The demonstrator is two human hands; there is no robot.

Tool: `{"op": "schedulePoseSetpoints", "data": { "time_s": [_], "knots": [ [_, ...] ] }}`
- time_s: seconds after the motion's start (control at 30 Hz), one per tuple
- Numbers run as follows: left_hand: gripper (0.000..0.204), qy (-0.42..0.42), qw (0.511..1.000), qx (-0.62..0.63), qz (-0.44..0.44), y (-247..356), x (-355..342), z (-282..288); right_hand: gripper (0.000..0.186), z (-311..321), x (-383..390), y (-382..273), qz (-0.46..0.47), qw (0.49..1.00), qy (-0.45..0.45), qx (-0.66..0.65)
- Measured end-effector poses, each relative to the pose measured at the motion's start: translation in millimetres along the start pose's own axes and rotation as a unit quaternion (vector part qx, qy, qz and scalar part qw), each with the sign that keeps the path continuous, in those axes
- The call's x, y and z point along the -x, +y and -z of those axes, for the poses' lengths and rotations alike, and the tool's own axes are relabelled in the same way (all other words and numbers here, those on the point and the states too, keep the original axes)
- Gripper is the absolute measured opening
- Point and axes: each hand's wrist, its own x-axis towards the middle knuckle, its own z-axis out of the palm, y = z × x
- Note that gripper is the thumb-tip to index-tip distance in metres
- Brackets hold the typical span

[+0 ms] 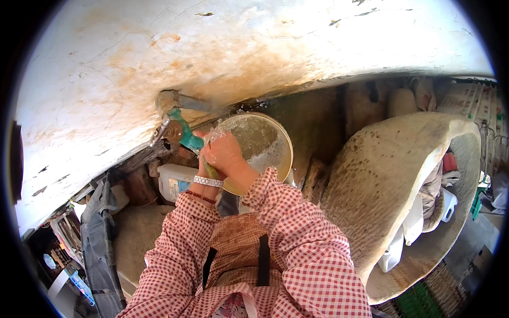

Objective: The person walks to an outdoor washing area and washes a pair of rubber gloves under a running tap. They scrub the gloves with their hands and rinse them thoroughly in a yellow bucket before placing them inside.

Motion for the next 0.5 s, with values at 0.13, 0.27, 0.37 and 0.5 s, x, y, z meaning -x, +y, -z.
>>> {"op": "schedulePoseSetpoints", "data": {
  "time_s": [0.13,0.27,0.37,0.5],
  "knots": [
    [0.019,0.011,0.986,0.03,0.165,28,49,-56,0.041,39,-22,56,-0.137,0.959,0.063,-0.241],
    [0.016,0.011,0.996,-0.064,0.056,41,44,-37,0.036,59,-9,107,-0.161,0.87,-0.033,-0.466],
    [0.017,0.016,0.987,-0.159,0.024,42,41,-33,0.059,94,25,119,-0.038,0.907,-0.01,-0.419],
    [0.022,-0.045,0.993,-0.076,0.074,29,51,-52,0.068,95,49,59,0.184,0.967,-0.025,-0.176]
  ]
}}
